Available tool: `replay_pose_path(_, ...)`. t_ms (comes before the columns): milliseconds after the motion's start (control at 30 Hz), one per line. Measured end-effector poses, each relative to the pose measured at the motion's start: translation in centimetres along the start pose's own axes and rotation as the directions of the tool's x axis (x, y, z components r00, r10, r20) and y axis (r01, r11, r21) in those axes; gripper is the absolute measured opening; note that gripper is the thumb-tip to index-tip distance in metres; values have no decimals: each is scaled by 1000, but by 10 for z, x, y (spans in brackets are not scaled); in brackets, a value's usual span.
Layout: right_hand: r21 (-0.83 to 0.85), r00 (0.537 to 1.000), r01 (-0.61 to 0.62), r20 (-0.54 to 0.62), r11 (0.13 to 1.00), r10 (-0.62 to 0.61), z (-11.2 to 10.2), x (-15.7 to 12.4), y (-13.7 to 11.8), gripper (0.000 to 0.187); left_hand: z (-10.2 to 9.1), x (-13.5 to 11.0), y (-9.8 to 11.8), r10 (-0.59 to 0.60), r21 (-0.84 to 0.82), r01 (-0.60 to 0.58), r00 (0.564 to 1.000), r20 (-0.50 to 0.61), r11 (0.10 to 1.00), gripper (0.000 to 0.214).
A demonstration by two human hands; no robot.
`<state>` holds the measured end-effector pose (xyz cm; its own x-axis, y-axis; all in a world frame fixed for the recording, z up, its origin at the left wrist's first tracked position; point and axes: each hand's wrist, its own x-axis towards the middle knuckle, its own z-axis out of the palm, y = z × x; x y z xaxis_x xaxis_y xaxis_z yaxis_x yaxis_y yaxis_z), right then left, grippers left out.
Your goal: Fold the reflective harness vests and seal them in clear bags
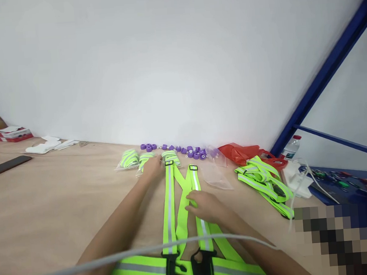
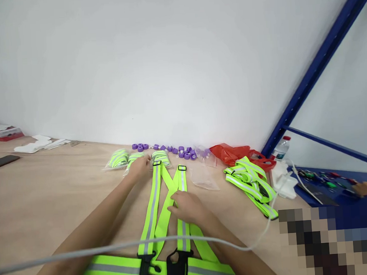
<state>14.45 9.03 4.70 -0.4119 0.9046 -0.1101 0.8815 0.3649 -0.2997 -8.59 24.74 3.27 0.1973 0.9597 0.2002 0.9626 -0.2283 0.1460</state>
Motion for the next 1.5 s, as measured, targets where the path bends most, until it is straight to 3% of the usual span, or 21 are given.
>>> replay_pose_path(167, -53, 986, -37, -166, 998, 28, -20, 38, -11, 34, 15, -5, -5, 129, -12, -128, 991, 36, 992, 50)
replay_pose_path(267, -76, 971, -34, -239, 997, 15, -22, 61, -17, 38, 26, -6, -7, 12, 4, -13, 998, 55, 1000, 65)
replay_pose_path(400, -76, 962, -32, -273, 997, 10, -17, 94, -18, 57, 40, -6, -18, -170, 22, 169, 983, 75, 985, 83)
replay_pose_path(567, -21, 974, -66, -220, 998, 60, -6, 125, -15, 63, 44, 4, -29, -109, 27, 108, 992, 64, 994, 75)
replay_pose_path(700, 29, 986, -58, -155, 998, 62, 1, 131, -11, 71, 41, 13, -27, 107, 41, -108, 994, 25, 993, 69)
replay_pose_path(800, 55, 982, -95, -156, 994, 103, 5, 132, -9, 79, 42, 18, -23, 341, 21, -343, 938, 64, 939, 79)
replay_pose_path(867, 69, 974, -145, -167, 987, 155, 6, 135, -6, 83, 45, 20, -20, 417, 3, -419, 904, 96, 908, 86)
replay_pose_path(967, 74, 958, -206, -186, 976, 217, 9, 140, -2, 80, 49, 23, -14, 416, 0, -418, 903, 104, 908, 89)
replay_pose_path(1133, 35, 955, -227, -186, 973, 229, 14, 138, 2, 68, 49, 26, -6, 365, 34, -367, 929, 64, 929, 62)
replay_pose_path(1333, -10, 964, -202, -179, 979, 197, 16, 134, -2, 49, 38, 29, -30, 380, 78, -386, 921, 81, 919, 54)
replay_pose_path(1500, -47, 970, -179, -179, 983, 168, 17, 129, -7, 54, 33, 27, -36, 437, 102, -443, 896, 74, 891, 65)
